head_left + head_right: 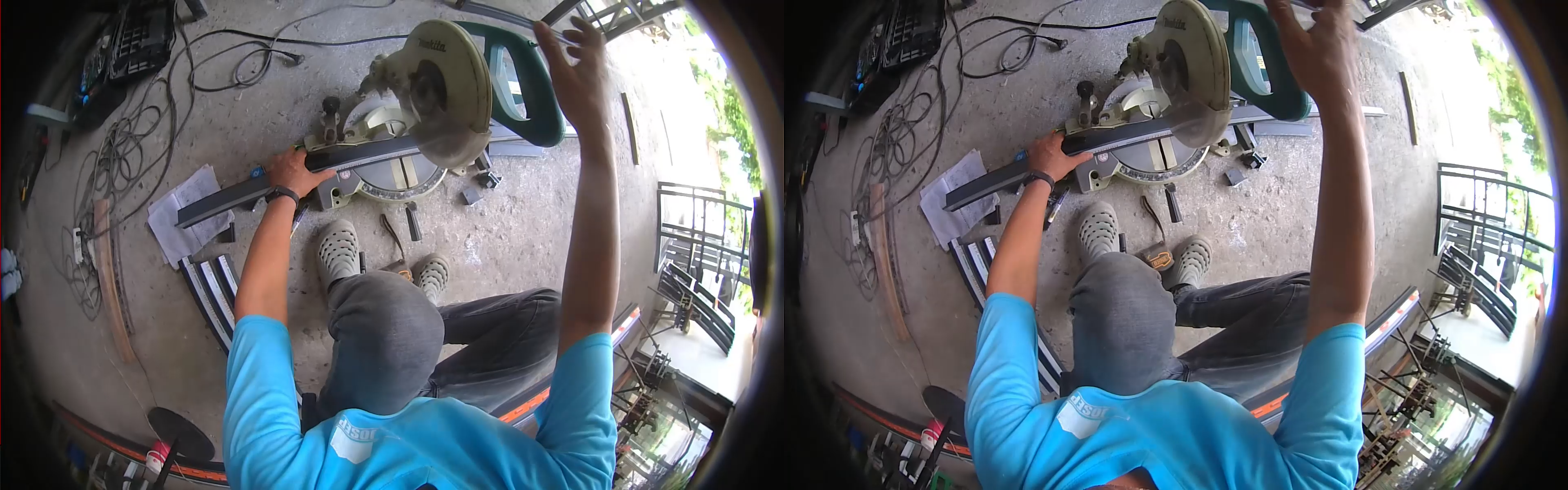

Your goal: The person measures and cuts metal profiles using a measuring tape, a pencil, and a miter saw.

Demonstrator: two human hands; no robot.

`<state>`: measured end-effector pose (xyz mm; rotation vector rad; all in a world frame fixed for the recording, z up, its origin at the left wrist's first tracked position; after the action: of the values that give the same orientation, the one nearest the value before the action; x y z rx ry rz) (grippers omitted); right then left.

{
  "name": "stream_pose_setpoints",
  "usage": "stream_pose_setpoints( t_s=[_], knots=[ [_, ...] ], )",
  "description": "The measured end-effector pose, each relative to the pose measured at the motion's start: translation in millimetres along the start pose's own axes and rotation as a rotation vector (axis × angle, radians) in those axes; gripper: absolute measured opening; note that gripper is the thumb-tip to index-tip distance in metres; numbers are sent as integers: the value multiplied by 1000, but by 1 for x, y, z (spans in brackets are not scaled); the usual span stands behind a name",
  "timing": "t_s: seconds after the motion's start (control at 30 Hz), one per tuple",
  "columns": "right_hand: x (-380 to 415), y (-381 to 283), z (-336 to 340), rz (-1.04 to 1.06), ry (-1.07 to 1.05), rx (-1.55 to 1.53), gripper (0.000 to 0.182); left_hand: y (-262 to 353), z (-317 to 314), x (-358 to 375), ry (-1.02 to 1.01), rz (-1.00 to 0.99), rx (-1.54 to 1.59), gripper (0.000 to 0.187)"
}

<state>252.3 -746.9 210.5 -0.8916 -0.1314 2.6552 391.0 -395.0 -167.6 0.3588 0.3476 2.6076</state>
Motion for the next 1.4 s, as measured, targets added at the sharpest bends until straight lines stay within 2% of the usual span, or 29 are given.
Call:
stream_pose_setpoints(
  t_s=[0.03, 0.07, 0.13, 0.2, 0.23, 0.27, 0.33, 0.37, 0.43, 0.53, 0.63, 0.9, 1.4],
  knots=[
    [1, 13, -21, -89, -51, -124, 93, 3, 0, 0, -22, 11, -7, 88],
    [1, 28, -45, 32, -96, -214, 91, 5, 0, -1, -43, 22, -16, 89],
    [8, 24, -45, -302, -264, -85, 88, 2, -1, -4, -45, 43, -6, 90],
    [25, 16, -33, -584, -391, -528, 71, 3, -10, -4, -25, 39, 38, 91],
    [30, 14, -23, -720, -442, -741, 64, 9, -11, -4, -28, 54, -38, 94],
    [45, 16, -30, -772, -406, -787, 78, 13, -9, -8, -95, 62, 7, 96],
    [71, 20, -32, -824, -465, -753, 83, 11, -8, -13, -240, 76, 91, 99],
    [86, 22, -33, -842, -460, -815, 82, 9, -6, -11, -215, 62, 48, 100],
    [112, 24, -36, -851, -472, -936, 79, 3, 5, -5, -155, 41, -45, 101],
    [141, 23, -42, -881, -414, -1010, 74, 4, 3, -6, -177, 59, 0, 98],
    [160, 23, -48, -869, -360, -983, 71, 9, 4, -4, -170, 68, 0, 98],
    [181, 20, -57, -774, -302, -815, 79, 16, 5, -4, -132, 69, 5, 99],
    [193, 21, -62, -741, -262, -812, 80, 17, 10, -3, -141, 64, 39, 104]
  ],
)
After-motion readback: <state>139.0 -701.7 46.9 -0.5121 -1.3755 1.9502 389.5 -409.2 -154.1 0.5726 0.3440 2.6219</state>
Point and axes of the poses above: each hand's wrist, its own x-axis away from the middle knuckle, its own z-axis out of the back of the hand, y = z × x, the point moved 1 cm from there along -x, towards the middle knuckle, and after that the axes turned 7 degrees about z, right-handed, at the moved point
